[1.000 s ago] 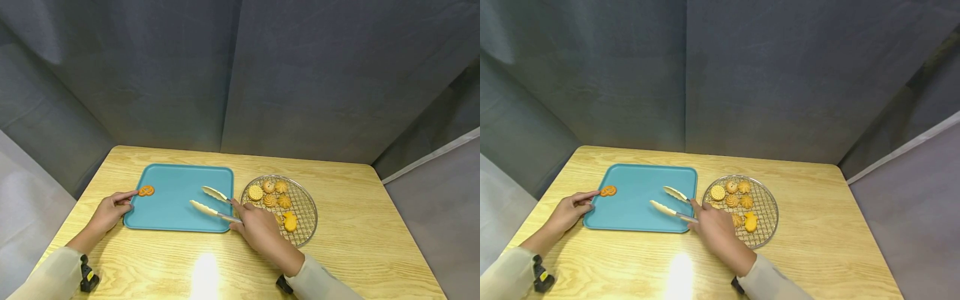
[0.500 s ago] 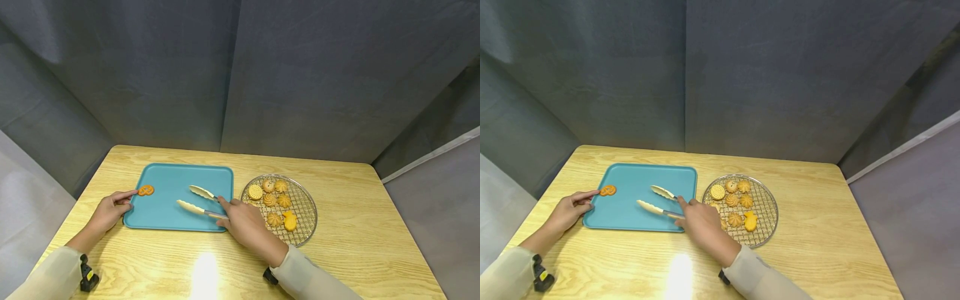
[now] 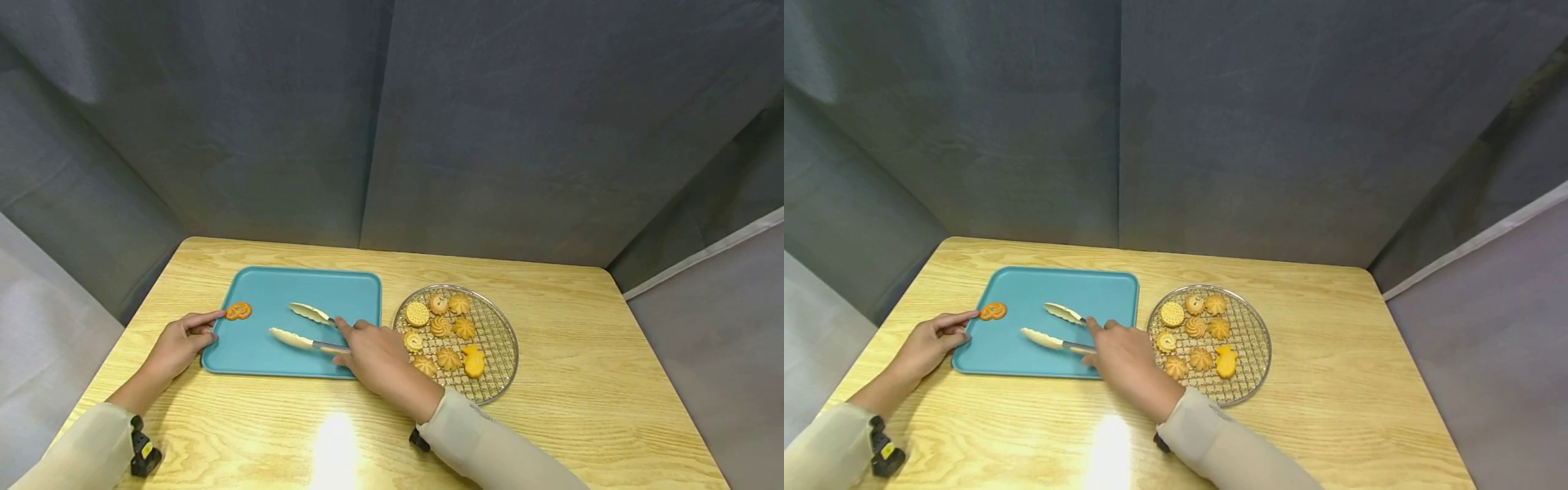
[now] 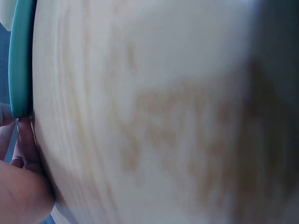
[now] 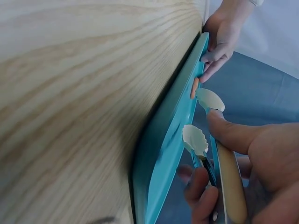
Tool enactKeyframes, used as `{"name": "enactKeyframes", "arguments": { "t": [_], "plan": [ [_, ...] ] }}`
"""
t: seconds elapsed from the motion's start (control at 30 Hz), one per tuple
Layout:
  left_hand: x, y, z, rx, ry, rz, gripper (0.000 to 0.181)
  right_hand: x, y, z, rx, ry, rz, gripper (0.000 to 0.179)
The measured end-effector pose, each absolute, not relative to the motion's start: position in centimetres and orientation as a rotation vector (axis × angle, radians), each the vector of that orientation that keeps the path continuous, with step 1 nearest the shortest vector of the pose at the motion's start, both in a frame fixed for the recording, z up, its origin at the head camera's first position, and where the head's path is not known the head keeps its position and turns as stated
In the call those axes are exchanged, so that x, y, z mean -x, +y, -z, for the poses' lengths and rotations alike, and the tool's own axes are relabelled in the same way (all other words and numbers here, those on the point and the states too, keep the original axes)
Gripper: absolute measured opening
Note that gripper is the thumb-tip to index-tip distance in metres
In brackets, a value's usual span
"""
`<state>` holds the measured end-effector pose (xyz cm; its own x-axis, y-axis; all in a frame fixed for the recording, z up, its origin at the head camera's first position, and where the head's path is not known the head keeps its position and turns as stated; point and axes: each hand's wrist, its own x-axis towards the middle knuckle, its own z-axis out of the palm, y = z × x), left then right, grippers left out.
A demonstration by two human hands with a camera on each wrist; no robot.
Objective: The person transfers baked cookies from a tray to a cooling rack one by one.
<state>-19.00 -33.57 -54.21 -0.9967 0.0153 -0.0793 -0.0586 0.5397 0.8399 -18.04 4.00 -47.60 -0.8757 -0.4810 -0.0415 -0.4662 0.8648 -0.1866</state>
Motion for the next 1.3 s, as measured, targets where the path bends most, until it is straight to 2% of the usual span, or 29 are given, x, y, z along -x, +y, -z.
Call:
{"name": "enactKeyframes", "arguments": {
  "t": [1.3],
  "plan": [
    [19.3, -33.8, 54.4, 0.047, 2.724, -1.422, 0.047, 21.8, -3.3, 48.2, 0.776, 2.875, 0.173, 0.077]
  ]
}}
